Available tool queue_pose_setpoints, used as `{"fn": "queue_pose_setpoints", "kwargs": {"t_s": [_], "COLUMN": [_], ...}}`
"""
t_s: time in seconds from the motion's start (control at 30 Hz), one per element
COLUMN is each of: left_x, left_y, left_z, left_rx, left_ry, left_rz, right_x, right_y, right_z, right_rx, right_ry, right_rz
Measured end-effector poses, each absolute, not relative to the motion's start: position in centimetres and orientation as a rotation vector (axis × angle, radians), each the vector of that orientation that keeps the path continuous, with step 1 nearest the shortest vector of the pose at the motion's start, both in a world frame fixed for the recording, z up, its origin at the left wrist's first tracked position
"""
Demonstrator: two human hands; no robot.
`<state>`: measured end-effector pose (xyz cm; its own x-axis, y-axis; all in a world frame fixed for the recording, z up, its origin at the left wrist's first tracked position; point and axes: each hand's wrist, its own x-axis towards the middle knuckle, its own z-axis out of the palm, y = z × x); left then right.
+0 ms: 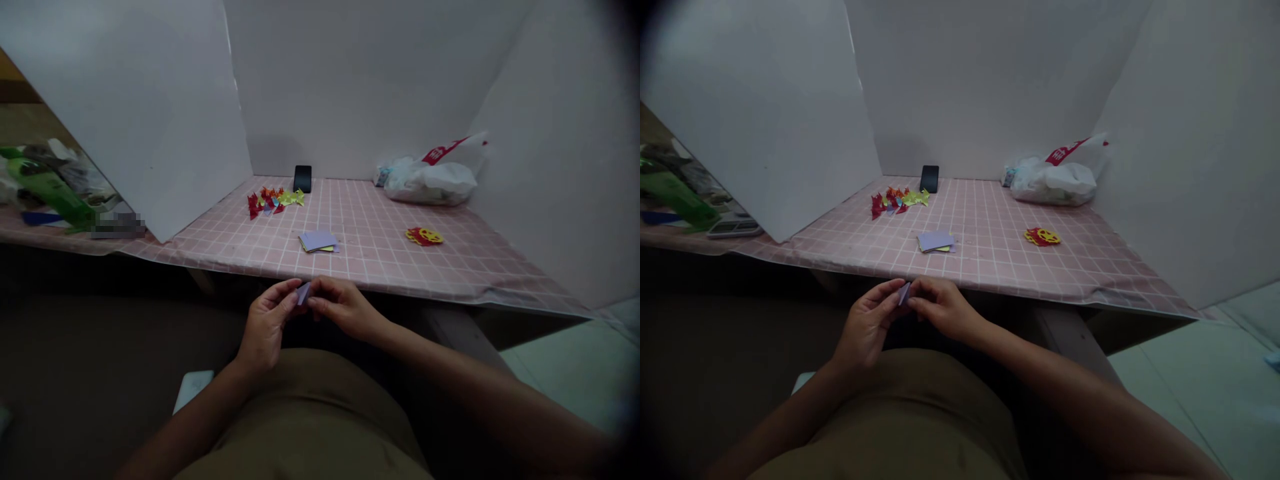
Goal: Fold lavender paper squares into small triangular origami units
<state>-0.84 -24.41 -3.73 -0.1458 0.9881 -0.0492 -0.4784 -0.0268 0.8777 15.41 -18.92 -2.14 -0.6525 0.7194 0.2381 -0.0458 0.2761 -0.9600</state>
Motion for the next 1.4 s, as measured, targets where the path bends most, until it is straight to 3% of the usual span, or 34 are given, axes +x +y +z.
{"fn": "queue_pose_setpoints", "kwargs": {"t_s": [0.27,0.6,0.77,1.0,1.4], "left_x": [-1.3,-0.9,-0.7,-1.0,-0.8], "left_y": [-24.4,-24.1,-24.2,-24.0,-24.2], "left_z": [-4.1,-4.5,-4.5,-4.3,-3.0], "left_rx": [0.993,0.787,0.890,1.076,1.205], "left_ry": [1.004,0.807,0.797,0.942,1.020], "left_rz": [1.393,1.340,1.325,1.437,1.437], "right_x": [15.6,15.0,14.8,14.8,15.3], "right_y": [-19.1,-19.5,-20.0,-19.9,-20.0], "right_z": [-1.8,-1.7,-1.8,-2.1,-1.5], "right_rx": [-0.704,-0.601,-0.589,-0.664,-0.782], "right_ry": [-1.978,-1.593,-1.468,-1.633,-1.882], "right_rz": [1.102,1.722,1.777,1.575,0.868]}}
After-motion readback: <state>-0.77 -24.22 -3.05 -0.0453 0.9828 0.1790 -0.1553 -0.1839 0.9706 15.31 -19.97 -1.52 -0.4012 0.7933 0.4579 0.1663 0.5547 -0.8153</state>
